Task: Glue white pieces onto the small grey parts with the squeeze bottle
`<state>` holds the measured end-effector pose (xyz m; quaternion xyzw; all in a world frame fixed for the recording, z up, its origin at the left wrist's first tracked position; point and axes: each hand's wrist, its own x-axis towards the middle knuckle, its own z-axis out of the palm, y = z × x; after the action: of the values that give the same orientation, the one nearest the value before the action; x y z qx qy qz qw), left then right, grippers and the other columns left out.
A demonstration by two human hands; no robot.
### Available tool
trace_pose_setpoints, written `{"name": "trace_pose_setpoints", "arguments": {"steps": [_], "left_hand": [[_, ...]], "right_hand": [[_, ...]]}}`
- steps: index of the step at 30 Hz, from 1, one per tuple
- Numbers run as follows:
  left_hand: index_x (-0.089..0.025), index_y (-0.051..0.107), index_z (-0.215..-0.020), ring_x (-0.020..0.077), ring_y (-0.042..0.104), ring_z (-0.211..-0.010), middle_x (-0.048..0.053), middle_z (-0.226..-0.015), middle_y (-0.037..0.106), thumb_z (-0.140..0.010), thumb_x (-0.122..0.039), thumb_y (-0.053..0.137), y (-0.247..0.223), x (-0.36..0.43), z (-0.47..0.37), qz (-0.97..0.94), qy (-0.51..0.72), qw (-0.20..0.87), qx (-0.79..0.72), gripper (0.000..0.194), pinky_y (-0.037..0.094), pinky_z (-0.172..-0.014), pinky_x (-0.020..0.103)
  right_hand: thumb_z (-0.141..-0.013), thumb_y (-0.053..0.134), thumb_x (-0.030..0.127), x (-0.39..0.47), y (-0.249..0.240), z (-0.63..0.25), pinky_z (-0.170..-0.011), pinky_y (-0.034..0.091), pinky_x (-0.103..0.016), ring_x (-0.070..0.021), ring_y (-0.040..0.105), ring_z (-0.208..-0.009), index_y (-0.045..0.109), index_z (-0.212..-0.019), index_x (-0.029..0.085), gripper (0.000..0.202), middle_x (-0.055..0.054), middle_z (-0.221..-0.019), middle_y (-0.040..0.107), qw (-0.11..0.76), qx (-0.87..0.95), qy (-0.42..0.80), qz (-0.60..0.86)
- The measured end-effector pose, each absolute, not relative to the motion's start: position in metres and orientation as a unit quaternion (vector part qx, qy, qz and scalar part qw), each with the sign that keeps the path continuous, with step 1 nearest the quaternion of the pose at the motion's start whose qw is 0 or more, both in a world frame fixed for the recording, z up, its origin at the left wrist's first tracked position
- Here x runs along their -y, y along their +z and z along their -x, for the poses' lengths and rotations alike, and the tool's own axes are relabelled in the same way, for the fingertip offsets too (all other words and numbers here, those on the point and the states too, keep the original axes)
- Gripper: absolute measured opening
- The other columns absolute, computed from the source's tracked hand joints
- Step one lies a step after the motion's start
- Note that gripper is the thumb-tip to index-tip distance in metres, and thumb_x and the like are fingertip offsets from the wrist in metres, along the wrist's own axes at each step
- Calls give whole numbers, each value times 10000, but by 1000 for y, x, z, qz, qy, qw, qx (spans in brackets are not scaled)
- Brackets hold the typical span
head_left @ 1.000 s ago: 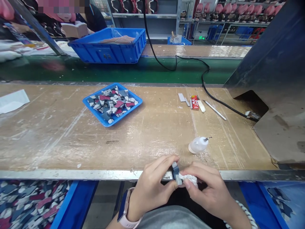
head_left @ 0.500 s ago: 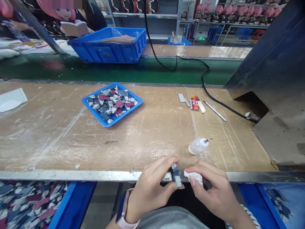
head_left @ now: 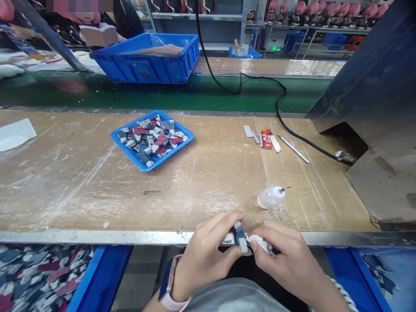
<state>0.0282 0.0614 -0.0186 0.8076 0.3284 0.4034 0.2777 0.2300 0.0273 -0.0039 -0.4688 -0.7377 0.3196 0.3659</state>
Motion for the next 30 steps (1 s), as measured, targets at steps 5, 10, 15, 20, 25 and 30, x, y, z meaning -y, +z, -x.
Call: {"name": "trace_pose_setpoints", "arguments": {"steps": [5, 10, 15, 20, 25, 30], "left_hand": [[-184, 557, -1297, 209, 709, -963, 92, -1086, 717, -834, -123, 722, -19, -61, -27, -806, 407, 275, -329, 495, 591, -839, 291], [-180, 553, -1308, 211, 704, -1027, 105, -1125, 713, -866, -136, 704, -21, -63, -26, -809, 405, 270, -329, 469, 586, -888, 284], [-182, 557, -1304, 214, 705, -1008, 100, -1111, 717, -850, -128, 705, -21, -63, -27, -808, 404, 272, -331, 480, 593, -867, 295], [-178, 564, -1301, 202, 700, -990, 92, -1104, 716, -832, -123, 734, -20, -63, -27, -806, 406, 275, -332, 501, 580, -863, 284], [-171, 560, -1306, 191, 691, -1031, 98, -1136, 704, -857, -130, 715, -21, -64, -27, -807, 412, 272, -325, 476, 571, -892, 269], [-163, 550, -1321, 187, 683, -1058, 97, -1146, 699, -861, -107, 695, -22, -63, -26, -807, 410, 275, -324, 486, 561, -925, 262]], "right_hand": [[-947, 621, 239, -24, -9, -236, -551, 401, -243, -121, 539, -617, 705, -967, 229, 87, 5, -748, 628, 420, 682, 363, 476], [-928, 625, 214, -32, -5, -222, -594, 427, -240, -125, 553, -661, 714, -977, 213, 102, -10, -806, 644, 390, 691, 422, 439], [-902, 584, 154, -31, -2, -224, -560, 376, -236, -103, 512, -601, 697, -877, 206, 127, 21, -726, 602, 357, 698, 384, 488], [-956, 588, 218, -24, -9, -234, -587, 397, -245, -120, 558, -649, 711, -936, 250, 129, 18, -757, 639, 405, 671, 377, 494], [-922, 639, 191, -30, -5, -223, -626, 421, -234, -117, 558, -701, 698, -979, 239, 95, 10, -835, 649, 406, 680, 421, 442], [-893, 600, 120, -35, -3, -217, -661, 429, -241, -119, 584, -714, 688, -883, 193, 115, 5, -791, 641, 386, 697, 388, 464]]}}
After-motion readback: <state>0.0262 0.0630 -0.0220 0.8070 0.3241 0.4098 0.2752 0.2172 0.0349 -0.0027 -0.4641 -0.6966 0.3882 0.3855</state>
